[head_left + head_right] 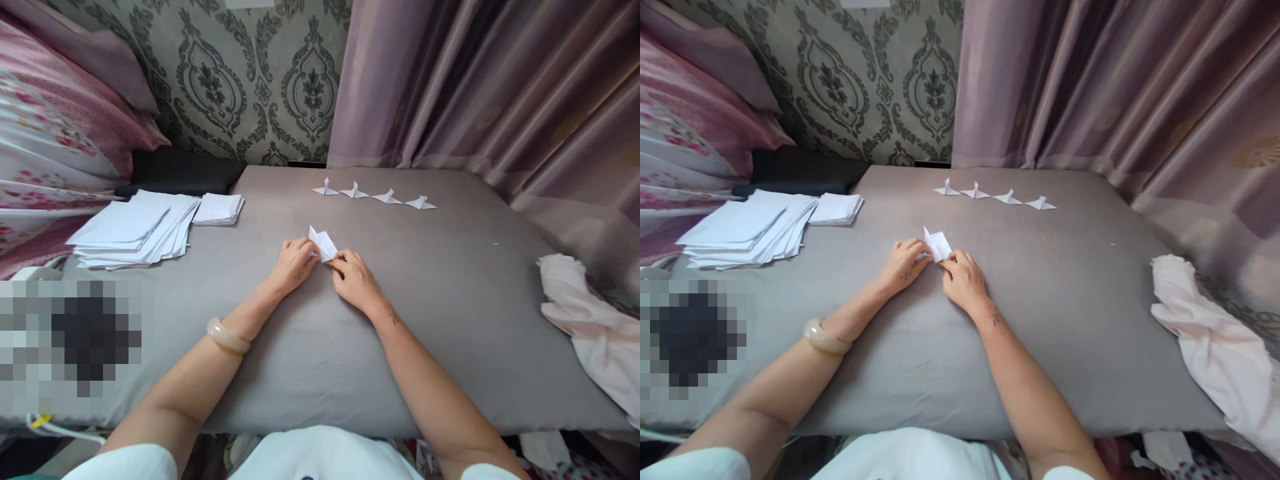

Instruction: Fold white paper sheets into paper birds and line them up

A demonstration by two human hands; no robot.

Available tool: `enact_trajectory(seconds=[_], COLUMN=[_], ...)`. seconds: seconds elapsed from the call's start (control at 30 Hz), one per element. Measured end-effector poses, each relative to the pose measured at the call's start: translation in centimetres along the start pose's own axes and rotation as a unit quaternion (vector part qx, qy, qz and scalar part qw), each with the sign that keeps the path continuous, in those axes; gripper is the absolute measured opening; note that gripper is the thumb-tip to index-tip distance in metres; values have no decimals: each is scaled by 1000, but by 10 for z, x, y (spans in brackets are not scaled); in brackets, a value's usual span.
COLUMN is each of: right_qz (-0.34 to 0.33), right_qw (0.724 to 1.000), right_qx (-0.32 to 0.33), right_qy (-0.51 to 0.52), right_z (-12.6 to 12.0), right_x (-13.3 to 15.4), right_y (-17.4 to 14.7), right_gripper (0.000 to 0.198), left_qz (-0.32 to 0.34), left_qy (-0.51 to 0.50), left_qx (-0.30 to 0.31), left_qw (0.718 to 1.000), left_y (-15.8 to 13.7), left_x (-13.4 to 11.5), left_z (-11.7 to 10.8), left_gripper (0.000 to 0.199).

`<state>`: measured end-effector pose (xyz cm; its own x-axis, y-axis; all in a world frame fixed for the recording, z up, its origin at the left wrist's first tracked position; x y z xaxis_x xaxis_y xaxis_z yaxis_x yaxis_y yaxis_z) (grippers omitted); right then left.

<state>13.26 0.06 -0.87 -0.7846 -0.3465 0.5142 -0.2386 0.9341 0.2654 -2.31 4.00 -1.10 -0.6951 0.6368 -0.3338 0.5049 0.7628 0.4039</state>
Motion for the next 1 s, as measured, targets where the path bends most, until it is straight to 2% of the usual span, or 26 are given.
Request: enact_trajectory(seconds=[0.17,0.37,0.47,0.53,0.63,0.77,0.9,1.0], right_qz=[62,175,203,193,138,72,56,68], right_qw=[993,970,962,965,980,995,998,996], right_qx=[-14,-39,-40,-43,-46,-33,-5,-1], right_qy=[102,163,179,174,138,65,23,50], right_z=[3,-1,-2,0,4,8,10,9], right_x=[-11,-20,-23,-23,-20,-17,-17,-19], right_y=[5,7,9,11,12,11,10,11], right_gripper=[28,19,22,23,21,31,37,37], left_qz=[45,72,75,65,50,27,18,49], left_qy=[-31,-32,-41,-60,-83,-103,-117,-114], left_qx=[62,65,53,39,30,31,28,30], left_qw=[997,995,995,995,995,994,993,992], left_y=[2,-1,-2,-1,0,0,0,-1], left_x=[-8,-12,-10,-7,-4,-3,-2,-3], left_z=[5,0,1,3,4,2,1,1], left_gripper=[20,26,27,26,22,21,20,22])
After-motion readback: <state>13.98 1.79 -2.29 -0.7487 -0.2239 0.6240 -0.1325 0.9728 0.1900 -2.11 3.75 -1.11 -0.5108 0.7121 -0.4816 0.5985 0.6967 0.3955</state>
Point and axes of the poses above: each hand's wrist, its own y-axis towards the middle knuckle, its own z-axis out of the palm, x = y × z, the point moved 4 cm from there along y, towards the middle knuckle, and after that the axes turned 2 degrees about z, right-handed, at the moved point
